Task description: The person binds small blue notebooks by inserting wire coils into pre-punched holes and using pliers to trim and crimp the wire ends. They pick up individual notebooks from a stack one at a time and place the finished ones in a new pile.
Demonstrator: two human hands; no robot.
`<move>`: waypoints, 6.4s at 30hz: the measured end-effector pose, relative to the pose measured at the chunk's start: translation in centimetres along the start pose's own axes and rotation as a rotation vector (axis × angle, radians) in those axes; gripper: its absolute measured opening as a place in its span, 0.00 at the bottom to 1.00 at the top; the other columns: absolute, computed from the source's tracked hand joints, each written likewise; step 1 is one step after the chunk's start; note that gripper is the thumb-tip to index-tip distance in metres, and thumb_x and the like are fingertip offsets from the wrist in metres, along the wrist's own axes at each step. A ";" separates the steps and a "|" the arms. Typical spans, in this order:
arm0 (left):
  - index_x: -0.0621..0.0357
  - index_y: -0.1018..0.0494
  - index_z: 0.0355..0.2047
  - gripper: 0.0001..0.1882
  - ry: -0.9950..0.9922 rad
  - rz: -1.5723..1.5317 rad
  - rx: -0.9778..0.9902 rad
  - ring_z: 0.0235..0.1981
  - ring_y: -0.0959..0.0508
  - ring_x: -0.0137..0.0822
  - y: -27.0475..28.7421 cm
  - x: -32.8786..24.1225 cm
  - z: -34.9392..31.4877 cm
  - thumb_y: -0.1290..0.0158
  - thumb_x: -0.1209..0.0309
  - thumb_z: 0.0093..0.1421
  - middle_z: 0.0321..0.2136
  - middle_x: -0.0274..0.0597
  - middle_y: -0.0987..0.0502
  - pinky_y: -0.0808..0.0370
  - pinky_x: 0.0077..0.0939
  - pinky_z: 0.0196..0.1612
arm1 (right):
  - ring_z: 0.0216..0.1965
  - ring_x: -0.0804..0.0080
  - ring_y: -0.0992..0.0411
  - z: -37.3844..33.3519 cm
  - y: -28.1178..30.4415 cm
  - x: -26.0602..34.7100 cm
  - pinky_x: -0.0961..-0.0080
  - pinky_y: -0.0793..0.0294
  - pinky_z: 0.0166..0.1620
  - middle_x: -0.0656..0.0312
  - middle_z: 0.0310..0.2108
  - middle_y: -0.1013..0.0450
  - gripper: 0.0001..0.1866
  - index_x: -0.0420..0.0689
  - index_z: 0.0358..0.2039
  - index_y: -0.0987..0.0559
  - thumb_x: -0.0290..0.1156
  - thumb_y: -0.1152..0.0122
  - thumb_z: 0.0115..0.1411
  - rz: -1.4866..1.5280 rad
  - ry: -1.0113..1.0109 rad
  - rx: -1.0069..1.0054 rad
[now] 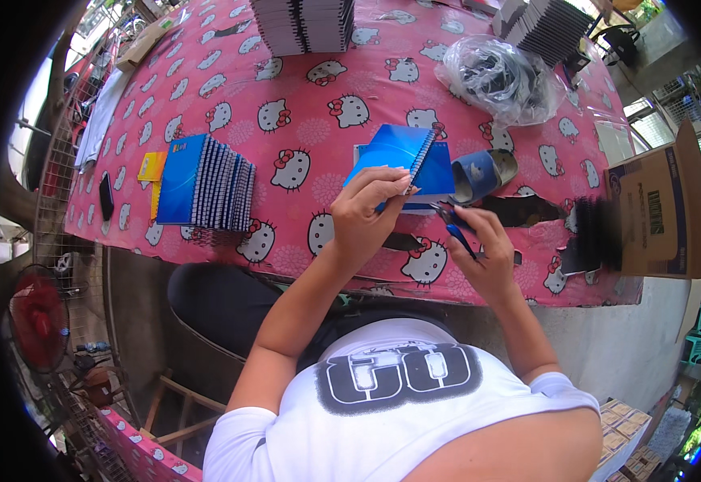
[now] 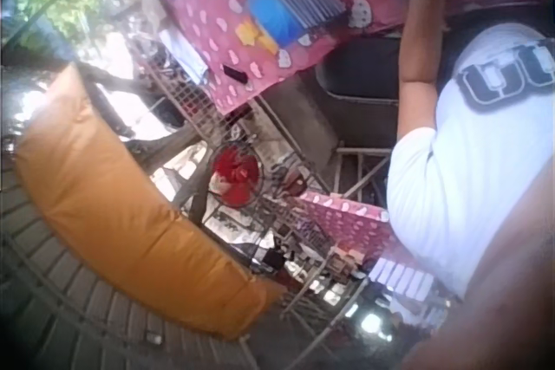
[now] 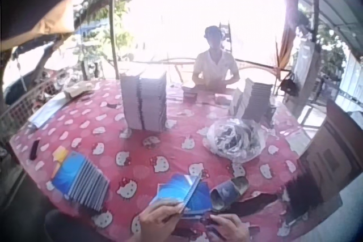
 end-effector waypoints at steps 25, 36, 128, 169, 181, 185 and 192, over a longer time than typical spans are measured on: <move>0.63 0.29 0.32 0.09 0.382 0.354 -1.034 0.32 0.24 0.26 32.4 5.0 -4.9 0.40 0.73 0.58 0.31 0.41 0.23 0.27 0.19 0.38 | 0.51 0.49 0.34 1.7 -4.5 2.8 0.58 0.32 0.51 0.52 0.49 0.31 0.16 0.43 0.41 0.21 0.27 0.33 0.49 -0.191 0.311 0.162; 0.65 0.27 0.41 0.11 0.312 0.252 -0.879 0.41 0.24 0.29 31.3 3.2 -1.6 0.42 0.77 0.58 0.41 0.43 0.23 0.27 0.21 0.45 | 0.42 0.54 0.27 11.2 -12.7 4.9 0.60 0.27 0.42 0.55 0.41 0.26 0.09 0.46 0.33 0.17 0.25 0.40 0.49 -0.372 0.454 0.731; 0.48 0.23 0.35 0.14 0.124 0.489 0.147 0.35 0.24 0.27 -0.9 -0.9 3.4 0.34 0.66 0.48 0.28 0.27 0.19 0.49 0.37 0.53 | 0.27 0.59 0.27 9.3 1.1 1.7 0.66 0.29 0.28 0.59 0.29 0.30 0.09 0.44 0.37 0.25 0.31 0.38 0.57 -0.108 0.189 0.062; 0.49 0.22 0.30 0.14 -0.063 0.434 0.149 0.38 0.26 0.33 -1.9 0.6 4.9 0.32 0.62 0.44 0.28 0.29 0.21 0.41 0.35 0.51 | 0.42 0.68 0.27 11.3 4.8 -17.1 0.73 0.28 0.45 0.62 0.41 0.26 0.18 0.42 0.46 0.25 0.24 0.38 0.52 0.057 -0.179 0.159; 0.55 0.22 0.30 0.16 0.085 0.354 0.157 0.38 0.24 0.39 -1.2 1.2 5.6 0.31 0.65 0.42 0.32 0.39 0.22 0.32 0.35 0.46 | 0.40 0.71 0.26 15.6 1.6 -8.3 0.68 0.26 0.46 0.60 0.38 0.24 0.17 0.45 0.42 0.21 0.32 0.33 0.51 0.065 -0.035 0.387; 0.57 0.22 0.31 0.17 0.094 0.342 0.067 0.42 0.24 0.40 -0.1 2.0 5.8 0.30 0.67 0.42 0.39 0.42 0.23 0.26 0.35 0.43 | 0.36 0.74 0.26 15.2 1.0 -10.9 0.74 0.26 0.40 0.64 0.33 0.24 0.16 0.40 0.36 0.22 0.27 0.30 0.45 0.509 -0.022 0.288; 0.57 0.24 0.38 0.17 0.420 0.059 -0.018 0.42 0.23 0.29 1.7 4.7 3.6 0.32 0.74 0.47 0.43 0.37 0.24 0.25 0.26 0.41 | 0.33 0.80 0.29 16.6 0.0 -5.2 0.78 0.27 0.37 0.65 0.30 0.24 0.12 0.40 0.31 0.23 0.22 0.34 0.44 0.444 0.068 0.329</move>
Point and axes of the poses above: each hand's wrist, its own z-axis towards the middle knuckle, its own y-axis out of the back of the hand, x = y × z, the point moved 7 cm from there along z, towards the middle knuckle
